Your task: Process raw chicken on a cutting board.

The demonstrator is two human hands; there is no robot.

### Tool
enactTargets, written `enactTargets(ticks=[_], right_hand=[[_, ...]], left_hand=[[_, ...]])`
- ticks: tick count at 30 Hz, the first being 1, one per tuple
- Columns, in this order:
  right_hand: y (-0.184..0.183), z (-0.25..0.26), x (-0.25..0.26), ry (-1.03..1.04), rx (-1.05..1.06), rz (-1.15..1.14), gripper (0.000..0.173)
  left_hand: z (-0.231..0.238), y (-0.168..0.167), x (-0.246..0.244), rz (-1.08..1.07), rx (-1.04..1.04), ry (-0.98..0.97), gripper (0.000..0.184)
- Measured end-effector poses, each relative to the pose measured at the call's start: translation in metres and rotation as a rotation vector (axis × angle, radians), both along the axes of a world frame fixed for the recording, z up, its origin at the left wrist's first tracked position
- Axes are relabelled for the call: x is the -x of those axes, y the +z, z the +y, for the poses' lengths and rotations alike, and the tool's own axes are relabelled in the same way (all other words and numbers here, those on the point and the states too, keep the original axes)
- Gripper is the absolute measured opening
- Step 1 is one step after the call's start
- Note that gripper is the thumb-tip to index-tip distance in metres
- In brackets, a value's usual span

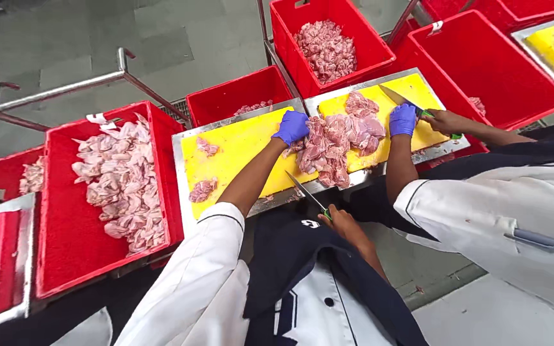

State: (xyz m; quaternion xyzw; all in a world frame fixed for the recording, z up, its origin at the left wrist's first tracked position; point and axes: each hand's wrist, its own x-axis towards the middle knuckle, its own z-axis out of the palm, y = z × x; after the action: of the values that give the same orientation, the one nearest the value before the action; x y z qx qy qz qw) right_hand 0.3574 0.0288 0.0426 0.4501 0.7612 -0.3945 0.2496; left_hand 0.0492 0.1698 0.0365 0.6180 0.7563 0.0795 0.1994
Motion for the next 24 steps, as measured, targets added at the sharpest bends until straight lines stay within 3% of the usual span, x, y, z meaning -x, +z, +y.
enactTargets(ticks=[6,10,18,24], right_hand=[[-0.006,-0.002,-0.009,-0.026,-0.001,0.025,0.054],[-0.010,0.002,-0.007,-0.029,0.015,0.092,0.054],[0.008,0.003,0.011,-0.135,-0.122,0.249,0.055],[0.005,0.002,0.023,-0.178,-0.278,0.179,0.058]], left_hand=[[-0.035,0.044,0.017,-0.276,-0.269,0.170,0.023],[-0.066,0.067,0.023,-0.330,-0.266,0.247,0.025],[-0.130,0.015,0.029,-0.515,-0.367,0.511,0.027],[-0.142,0.011,0.005,-0.549,-0.479,0.589,0.026]])
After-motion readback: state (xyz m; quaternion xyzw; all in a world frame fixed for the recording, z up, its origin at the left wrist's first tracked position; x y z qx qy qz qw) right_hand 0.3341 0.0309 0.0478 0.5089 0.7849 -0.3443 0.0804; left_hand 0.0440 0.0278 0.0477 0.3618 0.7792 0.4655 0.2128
